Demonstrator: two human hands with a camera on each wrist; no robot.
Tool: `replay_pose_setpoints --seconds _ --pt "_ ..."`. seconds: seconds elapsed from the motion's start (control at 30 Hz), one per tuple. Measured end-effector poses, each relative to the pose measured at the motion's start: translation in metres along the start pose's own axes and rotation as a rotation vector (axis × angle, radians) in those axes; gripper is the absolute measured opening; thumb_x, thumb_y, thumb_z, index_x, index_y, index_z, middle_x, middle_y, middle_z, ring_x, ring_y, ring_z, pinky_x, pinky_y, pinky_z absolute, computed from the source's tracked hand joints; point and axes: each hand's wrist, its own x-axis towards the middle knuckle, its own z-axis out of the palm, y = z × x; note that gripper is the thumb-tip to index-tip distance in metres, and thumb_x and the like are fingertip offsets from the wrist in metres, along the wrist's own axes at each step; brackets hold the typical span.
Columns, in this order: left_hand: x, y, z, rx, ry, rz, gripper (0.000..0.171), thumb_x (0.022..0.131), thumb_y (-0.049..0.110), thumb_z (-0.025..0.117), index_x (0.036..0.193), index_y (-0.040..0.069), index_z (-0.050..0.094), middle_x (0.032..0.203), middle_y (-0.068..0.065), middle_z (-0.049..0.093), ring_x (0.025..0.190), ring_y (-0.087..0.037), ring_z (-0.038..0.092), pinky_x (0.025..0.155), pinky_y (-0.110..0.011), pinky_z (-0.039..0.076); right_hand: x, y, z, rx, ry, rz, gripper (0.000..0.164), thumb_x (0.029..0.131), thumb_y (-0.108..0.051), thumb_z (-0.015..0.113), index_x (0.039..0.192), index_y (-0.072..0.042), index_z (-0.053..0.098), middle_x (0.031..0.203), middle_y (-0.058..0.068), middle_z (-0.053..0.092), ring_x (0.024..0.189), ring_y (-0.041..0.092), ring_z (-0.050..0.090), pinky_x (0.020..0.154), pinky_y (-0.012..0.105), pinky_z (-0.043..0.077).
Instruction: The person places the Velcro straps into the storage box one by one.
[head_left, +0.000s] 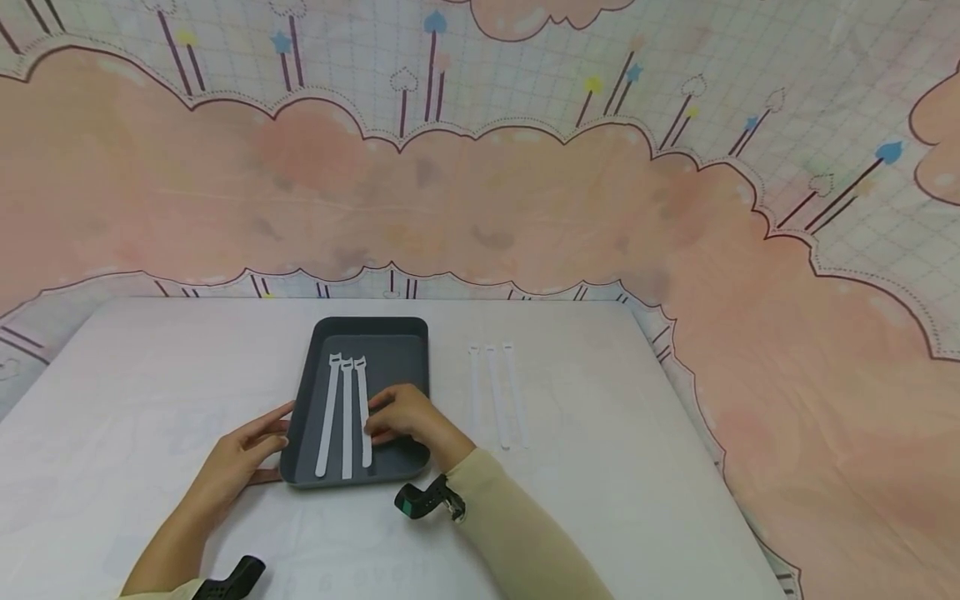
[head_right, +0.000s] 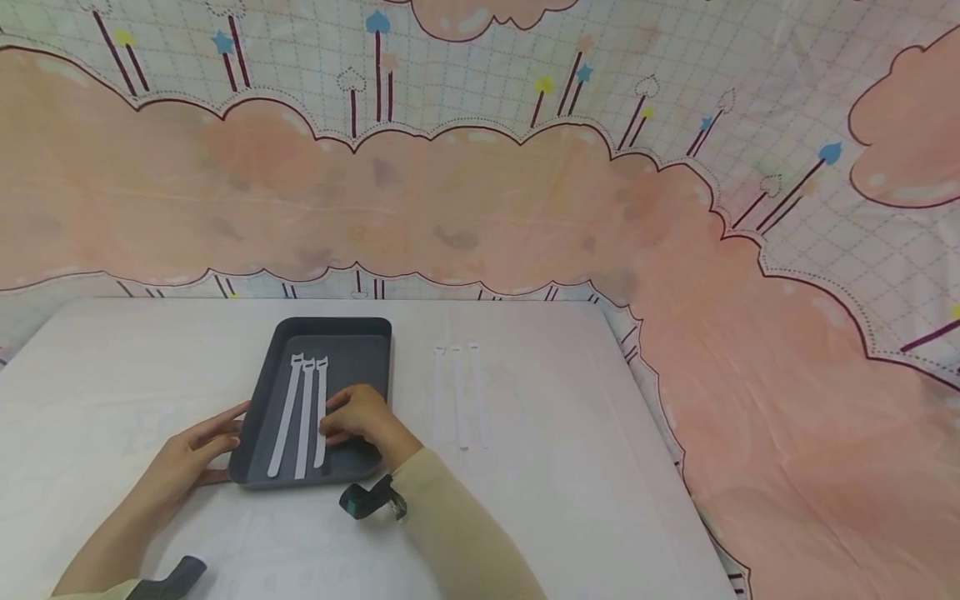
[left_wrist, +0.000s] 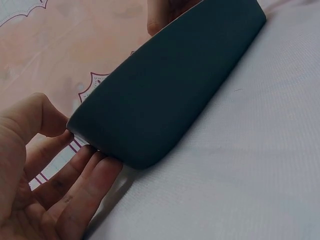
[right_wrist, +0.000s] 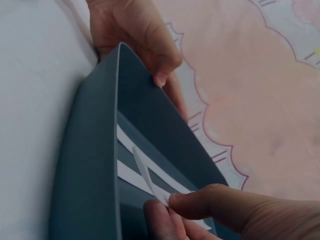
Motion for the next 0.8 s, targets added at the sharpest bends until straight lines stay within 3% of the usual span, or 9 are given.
replay_pose_setpoints --seconds 0.37,0.8 --pt "0.002 0.001 -0.001 -0.004 -0.001 -0.004 0.058 0.100 0.014 0.049 0.154 0.007 0.030 0.144 -0.028 0.040 0.093 0.010 0.053 0.072 -0.031 0.060 0.001 0.002 0.006 -0.045 0.045 -0.005 0.031 0.075 0.017 0.071 0.104 0.005 0.065 0.071 0.013 0.066 0.069 0.029 0.073 0.061 0.030 0.061" --pt "0.002 0.000 -0.002 0.035 -0.008 -0.039 0.059 0.101 0.019 0.050 0.155 0.011 0.028 0.147 -0.029 0.037 0.092 0.017 0.048 0.074 -0.029 0.060 -0.006 -0.004 0.015 -0.257 0.145 0.001 0.027 0.075 0.008 0.077 0.096 -0.005 0.066 0.062 0.008 0.064 0.056 0.021 0.069 0.051 0.025 0.057"
